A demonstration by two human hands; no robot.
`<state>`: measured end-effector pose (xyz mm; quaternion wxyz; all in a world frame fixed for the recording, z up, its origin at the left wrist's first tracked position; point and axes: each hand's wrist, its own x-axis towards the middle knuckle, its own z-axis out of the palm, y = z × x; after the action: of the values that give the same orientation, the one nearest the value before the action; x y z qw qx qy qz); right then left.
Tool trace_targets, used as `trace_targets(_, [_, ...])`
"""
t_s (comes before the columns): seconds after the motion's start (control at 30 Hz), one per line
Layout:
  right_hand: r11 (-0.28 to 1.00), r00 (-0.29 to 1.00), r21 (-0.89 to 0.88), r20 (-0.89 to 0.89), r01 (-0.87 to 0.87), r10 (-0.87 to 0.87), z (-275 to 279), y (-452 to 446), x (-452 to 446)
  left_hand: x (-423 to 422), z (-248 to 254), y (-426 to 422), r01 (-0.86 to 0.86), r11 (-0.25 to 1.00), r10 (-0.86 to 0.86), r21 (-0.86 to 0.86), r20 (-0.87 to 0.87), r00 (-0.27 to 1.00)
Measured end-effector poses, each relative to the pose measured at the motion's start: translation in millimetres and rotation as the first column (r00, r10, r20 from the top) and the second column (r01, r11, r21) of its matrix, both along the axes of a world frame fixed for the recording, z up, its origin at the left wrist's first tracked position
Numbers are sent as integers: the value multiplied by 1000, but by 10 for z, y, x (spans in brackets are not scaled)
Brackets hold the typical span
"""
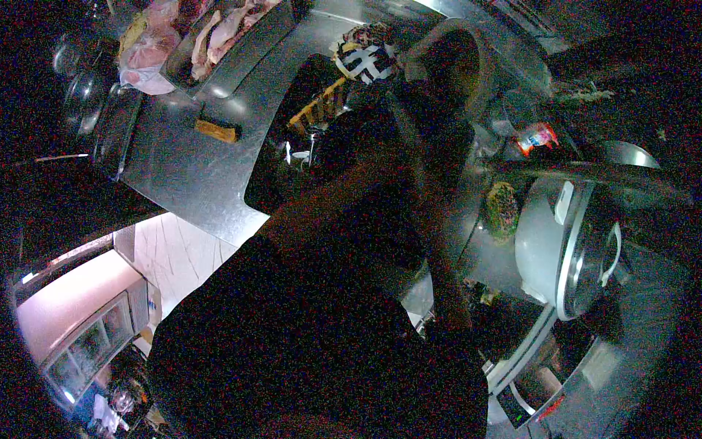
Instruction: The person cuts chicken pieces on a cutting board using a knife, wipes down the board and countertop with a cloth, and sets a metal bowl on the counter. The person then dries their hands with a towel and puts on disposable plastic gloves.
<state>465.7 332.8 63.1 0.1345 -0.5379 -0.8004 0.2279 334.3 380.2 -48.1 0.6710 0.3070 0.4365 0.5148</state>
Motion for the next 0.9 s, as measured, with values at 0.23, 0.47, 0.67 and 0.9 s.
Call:
trace_targets(0.23, [995, 966, -64, 251, 76, -58, 716, -317, 265, -319, 363, 135, -1, 999, 10, -48, 186, 983])
trace_targets(0.47, [994, 958, -89, -273, 62, -84, 1476, -413, 668, -834, 38, -96, -62, 996, 91, 67, -672, 735])
trace_targets(0.67, [924, 546, -312, -746, 221, -382, 1213, -251, 394, -1099, 134, -984, 256, 934, 212, 249, -964, 163])
trace_targets(0.9, [990, 580, -99, -814, -101, -22, 1585, -128, -25, -2429, 337, -1627, -29, 979, 182, 200, -934, -308])
